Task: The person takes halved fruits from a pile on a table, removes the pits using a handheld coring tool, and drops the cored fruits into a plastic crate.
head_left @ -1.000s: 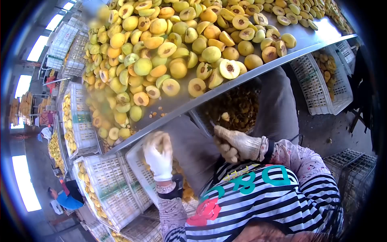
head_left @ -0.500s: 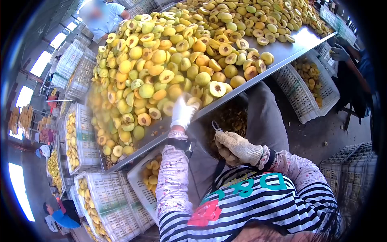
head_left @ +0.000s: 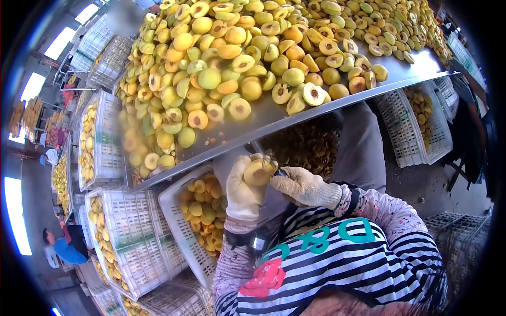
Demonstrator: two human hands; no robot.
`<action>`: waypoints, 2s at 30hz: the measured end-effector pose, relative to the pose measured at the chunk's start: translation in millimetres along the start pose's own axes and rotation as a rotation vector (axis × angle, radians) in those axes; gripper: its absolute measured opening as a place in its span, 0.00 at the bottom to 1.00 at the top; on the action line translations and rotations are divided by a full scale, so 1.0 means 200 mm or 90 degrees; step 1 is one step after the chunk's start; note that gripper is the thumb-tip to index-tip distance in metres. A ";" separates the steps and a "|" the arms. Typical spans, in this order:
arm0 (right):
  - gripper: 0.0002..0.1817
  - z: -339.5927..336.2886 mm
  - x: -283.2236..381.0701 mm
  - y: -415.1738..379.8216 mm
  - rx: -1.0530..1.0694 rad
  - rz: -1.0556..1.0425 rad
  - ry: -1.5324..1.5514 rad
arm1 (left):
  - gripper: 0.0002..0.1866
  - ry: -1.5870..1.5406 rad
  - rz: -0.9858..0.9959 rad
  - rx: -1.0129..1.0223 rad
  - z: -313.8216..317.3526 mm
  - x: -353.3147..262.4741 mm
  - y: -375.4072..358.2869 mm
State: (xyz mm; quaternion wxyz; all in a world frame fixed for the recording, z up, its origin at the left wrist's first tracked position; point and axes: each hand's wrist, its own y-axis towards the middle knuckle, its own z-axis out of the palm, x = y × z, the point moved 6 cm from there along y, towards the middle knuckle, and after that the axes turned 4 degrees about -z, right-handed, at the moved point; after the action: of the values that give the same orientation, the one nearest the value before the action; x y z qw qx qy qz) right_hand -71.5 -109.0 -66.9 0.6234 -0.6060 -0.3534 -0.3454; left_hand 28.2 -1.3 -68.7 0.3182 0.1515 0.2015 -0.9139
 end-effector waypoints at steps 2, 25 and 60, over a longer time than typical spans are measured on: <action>0.27 0.02 0.04 0.00 -0.023 -0.014 -0.055 | 0.08 0.031 0.047 -0.094 -0.05 0.03 0.04; 0.25 -0.19 -0.10 0.16 -0.083 -0.147 -0.142 | 0.21 0.428 0.029 -0.120 0.12 0.14 0.30; 0.22 -0.15 -0.08 -0.18 0.055 -0.030 0.465 | 0.30 1.439 0.295 -0.292 0.21 -0.37 0.67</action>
State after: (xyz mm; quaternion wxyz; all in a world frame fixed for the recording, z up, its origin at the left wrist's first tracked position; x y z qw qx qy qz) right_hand -109.9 -139.3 -63.8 0.7254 -0.4077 -0.1356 -0.5377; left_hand 163.9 -77.9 -38.8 0.1369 0.8482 0.4966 -0.1230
